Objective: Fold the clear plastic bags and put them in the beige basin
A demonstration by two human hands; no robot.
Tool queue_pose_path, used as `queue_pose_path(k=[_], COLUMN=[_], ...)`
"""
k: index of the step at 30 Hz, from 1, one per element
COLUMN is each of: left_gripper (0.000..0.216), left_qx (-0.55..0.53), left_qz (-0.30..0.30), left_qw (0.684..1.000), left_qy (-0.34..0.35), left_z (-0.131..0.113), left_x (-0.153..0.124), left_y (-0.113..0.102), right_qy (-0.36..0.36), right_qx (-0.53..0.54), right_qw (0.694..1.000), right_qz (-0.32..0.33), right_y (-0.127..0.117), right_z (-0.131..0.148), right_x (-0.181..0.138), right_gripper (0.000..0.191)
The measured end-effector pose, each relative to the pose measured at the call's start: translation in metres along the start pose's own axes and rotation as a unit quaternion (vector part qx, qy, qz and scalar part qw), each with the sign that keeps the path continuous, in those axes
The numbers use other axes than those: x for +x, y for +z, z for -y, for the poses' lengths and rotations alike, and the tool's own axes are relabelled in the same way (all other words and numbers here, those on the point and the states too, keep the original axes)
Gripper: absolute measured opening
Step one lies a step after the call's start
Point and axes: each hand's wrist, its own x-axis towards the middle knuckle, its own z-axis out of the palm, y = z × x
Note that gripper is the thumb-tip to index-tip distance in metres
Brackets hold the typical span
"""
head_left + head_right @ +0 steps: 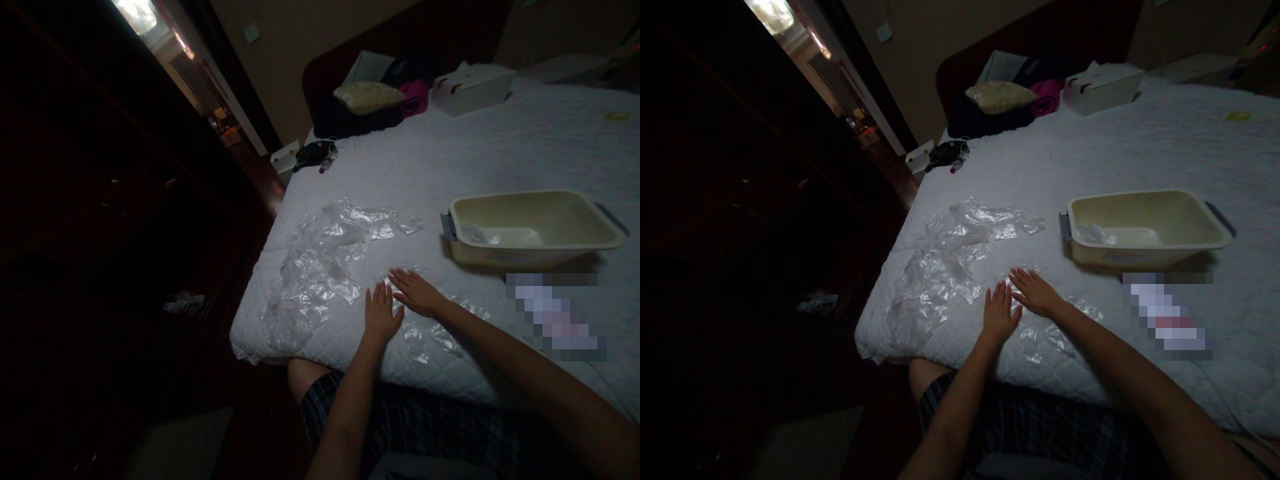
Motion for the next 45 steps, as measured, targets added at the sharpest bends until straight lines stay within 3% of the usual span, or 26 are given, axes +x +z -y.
queue_pose_path(k=[2,6,9,15,21,28,33,36,40,45], left_gripper=[0.061,0.060,0.060,0.060,0.058,0.059,0.064,0.066,0.067,0.066], left_qx=[-0.002,-0.007,-0.014,-0.032,-0.069,-0.050,-0.031,-0.025,-0.013,0.004], left_qz=[0.002,0.001,0.000,0.029,0.076,0.061,0.052,0.051,0.051,0.042], left_qw=[1.000,1.000,1.000,0.999,0.993,0.995,0.996,0.996,0.996,0.994], left_qy=[-0.003,-0.008,-0.008,-0.013,0.066,0.069,0.071,0.074,0.077,0.099], left_z=[0.000,0.000,-0.003,-0.007,0.005,0.009,0.009,0.010,0.009,0.009], left_x=[-0.001,-0.002,-0.004,-0.016,-0.039,-0.042,-0.043,-0.042,-0.042,-0.045], left_y=[0.000,-0.002,-0.004,-0.016,-0.033,-0.026,-0.021,-0.019,-0.019,-0.019], right_qy=[-0.002,0.080,0.091,0.086,0.070,0.048,0.075,0.009,-0.085,-0.023], right_qx=[-0.016,-0.059,-0.057,-0.048,-0.026,-0.013,-0.002,-0.002,0.017,-0.016], right_qw=[1.000,0.995,0.994,0.995,0.997,0.998,0.997,1.000,0.995,0.999], right_qz=[-0.003,-0.022,-0.010,-0.003,0.014,0.047,0.003,0.002,0.046,0.044], right_y=[-0.003,-0.013,-0.016,-0.014,-0.020,-0.034,-0.053,-0.055,-0.039,-0.020], right_z=[-0.012,-0.044,-0.059,-0.062,-0.066,-0.074,-0.059,-0.030,0.002,-0.012], right_x=[-0.005,-0.021,-0.029,-0.030,-0.029,-0.032,-0.023,-0.012,-0.002,-0.001], right_gripper=[0.058,0.058,0.061,0.059,0.058,0.069,0.065,0.055,0.051,0.055])
